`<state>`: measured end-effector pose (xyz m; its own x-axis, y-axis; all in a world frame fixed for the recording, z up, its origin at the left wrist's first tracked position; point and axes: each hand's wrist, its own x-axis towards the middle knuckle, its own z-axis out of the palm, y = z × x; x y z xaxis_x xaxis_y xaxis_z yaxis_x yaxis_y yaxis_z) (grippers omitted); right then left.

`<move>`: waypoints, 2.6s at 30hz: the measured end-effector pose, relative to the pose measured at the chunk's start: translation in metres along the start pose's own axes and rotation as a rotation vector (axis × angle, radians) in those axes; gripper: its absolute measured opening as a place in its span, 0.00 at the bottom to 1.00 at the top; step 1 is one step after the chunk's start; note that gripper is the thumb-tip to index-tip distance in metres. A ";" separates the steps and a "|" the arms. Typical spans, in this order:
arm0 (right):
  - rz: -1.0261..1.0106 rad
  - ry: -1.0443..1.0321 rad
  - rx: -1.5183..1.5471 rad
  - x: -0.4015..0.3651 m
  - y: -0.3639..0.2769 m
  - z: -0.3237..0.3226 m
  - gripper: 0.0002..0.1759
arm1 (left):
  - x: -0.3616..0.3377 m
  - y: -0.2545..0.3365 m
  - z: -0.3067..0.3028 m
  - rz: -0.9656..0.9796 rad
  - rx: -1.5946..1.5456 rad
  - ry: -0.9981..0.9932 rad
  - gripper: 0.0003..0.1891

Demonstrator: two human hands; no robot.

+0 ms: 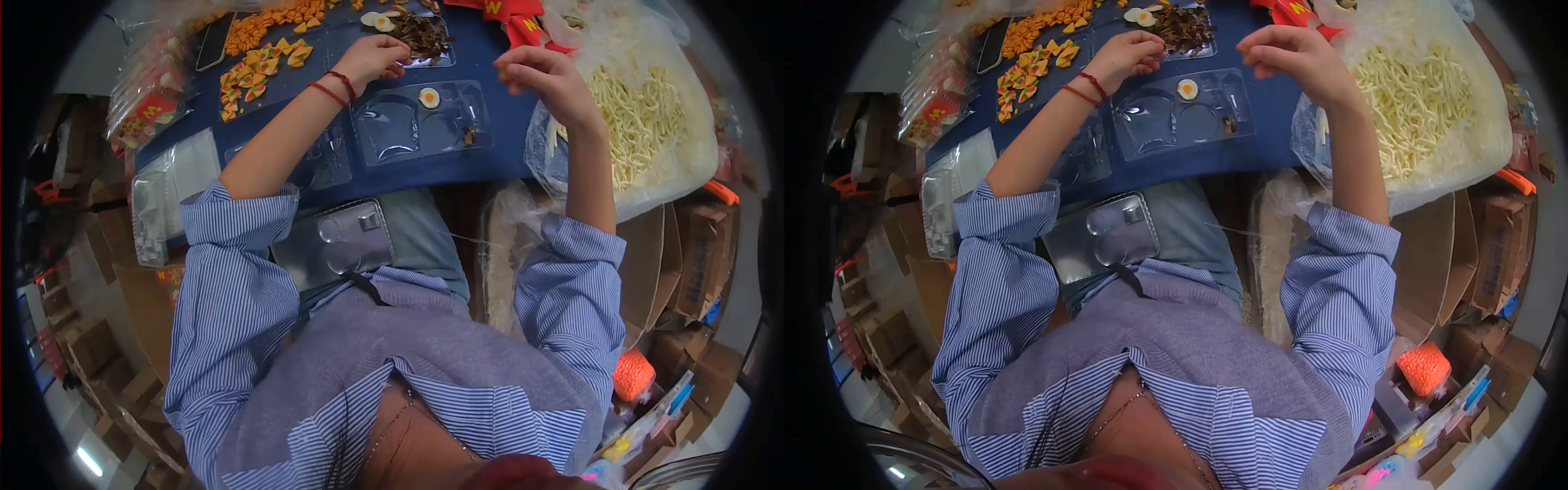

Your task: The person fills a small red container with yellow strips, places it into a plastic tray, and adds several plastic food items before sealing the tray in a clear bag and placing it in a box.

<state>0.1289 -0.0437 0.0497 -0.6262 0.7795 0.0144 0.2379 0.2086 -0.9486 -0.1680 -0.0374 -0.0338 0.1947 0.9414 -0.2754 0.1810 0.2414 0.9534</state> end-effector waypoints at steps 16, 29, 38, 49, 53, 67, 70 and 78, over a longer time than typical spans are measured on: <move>-0.005 -0.169 -0.824 -0.016 0.011 0.023 0.07 | -0.025 0.000 -0.017 -0.051 -0.239 -0.086 0.13; -0.196 -0.039 -0.703 0.104 0.073 0.047 0.12 | -0.049 -0.002 -0.029 -0.037 -0.137 0.042 0.12; -0.162 0.014 -0.318 0.070 -0.007 0.133 0.07 | -0.097 -0.008 -0.027 0.159 -0.233 0.099 0.09; -0.032 -0.084 -0.064 0.054 -0.009 0.214 0.10 | -0.179 -0.041 -0.046 0.226 -0.135 0.203 0.11; -0.002 0.025 0.218 0.019 -0.005 0.248 0.10 | -0.204 -0.055 -0.046 0.209 -0.288 0.156 0.15; -0.431 0.293 -0.769 0.000 0.009 0.293 0.09 | -0.216 -0.095 -0.056 0.816 0.856 0.263 0.12; -0.476 0.321 -0.757 -0.010 0.012 0.290 0.11 | -0.215 -0.096 -0.057 0.835 0.878 0.260 0.12; -0.424 0.281 -0.838 -0.014 0.010 0.293 0.15 | -0.218 -0.101 -0.057 0.896 0.961 0.265 0.14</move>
<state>-0.0773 -0.2253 -0.0525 -0.6074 0.6327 0.4803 0.5520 0.7710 -0.3176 -0.2840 -0.2535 -0.0634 0.4301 0.7300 0.5312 0.7127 -0.6357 0.2965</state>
